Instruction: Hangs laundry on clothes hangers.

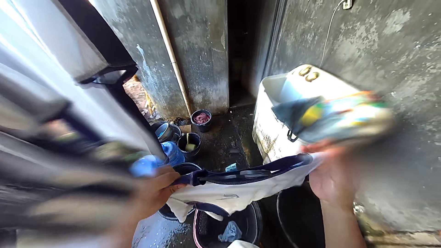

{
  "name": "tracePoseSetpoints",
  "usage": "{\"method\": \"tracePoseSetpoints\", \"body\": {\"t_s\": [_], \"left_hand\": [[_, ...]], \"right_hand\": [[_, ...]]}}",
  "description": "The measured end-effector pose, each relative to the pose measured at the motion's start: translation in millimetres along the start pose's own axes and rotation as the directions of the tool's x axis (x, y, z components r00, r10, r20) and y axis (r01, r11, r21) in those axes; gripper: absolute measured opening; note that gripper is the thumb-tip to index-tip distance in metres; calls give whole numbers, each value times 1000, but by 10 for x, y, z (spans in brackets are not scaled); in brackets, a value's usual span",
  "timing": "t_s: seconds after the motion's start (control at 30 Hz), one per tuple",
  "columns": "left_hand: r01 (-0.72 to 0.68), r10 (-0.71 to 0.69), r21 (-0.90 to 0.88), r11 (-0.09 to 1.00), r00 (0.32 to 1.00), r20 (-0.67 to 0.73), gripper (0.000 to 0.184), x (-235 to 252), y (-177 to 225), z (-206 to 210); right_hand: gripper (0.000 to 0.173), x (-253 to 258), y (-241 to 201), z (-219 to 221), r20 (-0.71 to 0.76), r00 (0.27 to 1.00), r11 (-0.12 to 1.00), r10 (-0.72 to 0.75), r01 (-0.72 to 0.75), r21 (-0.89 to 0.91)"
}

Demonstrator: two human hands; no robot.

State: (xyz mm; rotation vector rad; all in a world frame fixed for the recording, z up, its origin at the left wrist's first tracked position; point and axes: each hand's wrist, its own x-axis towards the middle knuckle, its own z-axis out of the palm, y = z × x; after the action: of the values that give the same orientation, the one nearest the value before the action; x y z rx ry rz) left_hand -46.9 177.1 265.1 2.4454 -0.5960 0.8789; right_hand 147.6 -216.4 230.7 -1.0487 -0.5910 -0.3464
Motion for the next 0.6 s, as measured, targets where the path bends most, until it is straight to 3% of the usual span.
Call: {"method": "tracePoseSetpoints", "body": {"t_s": [0.07,0.17,0.23,0.33,0.43,0.6], "left_hand": [[25,-23,9,1000,988,-156,34,13,-4,16],[5,-2,9,1000,949,-314,31,62,-80,31],[-5,-6,-30,1000,943,-332,30,88,-120,69],[82,-130,-209,974,965,-229,26,85,-171,26],[168,-212,-324,931,971,-107,26,87,-205,-130],[163,-221,-328,930,964,-146,20,98,-135,-140]], "right_hand": [[28,27,-7,-137,143,977,980,162,-142,-138],[71,13,73,-188,327,920,898,216,-56,-436],[56,-29,183,-68,450,879,905,156,56,-423],[26,-79,336,57,453,891,931,28,142,-336],[27,-15,242,121,534,845,917,-5,217,-335],[35,76,1,296,630,777,748,3,417,-517]]}}
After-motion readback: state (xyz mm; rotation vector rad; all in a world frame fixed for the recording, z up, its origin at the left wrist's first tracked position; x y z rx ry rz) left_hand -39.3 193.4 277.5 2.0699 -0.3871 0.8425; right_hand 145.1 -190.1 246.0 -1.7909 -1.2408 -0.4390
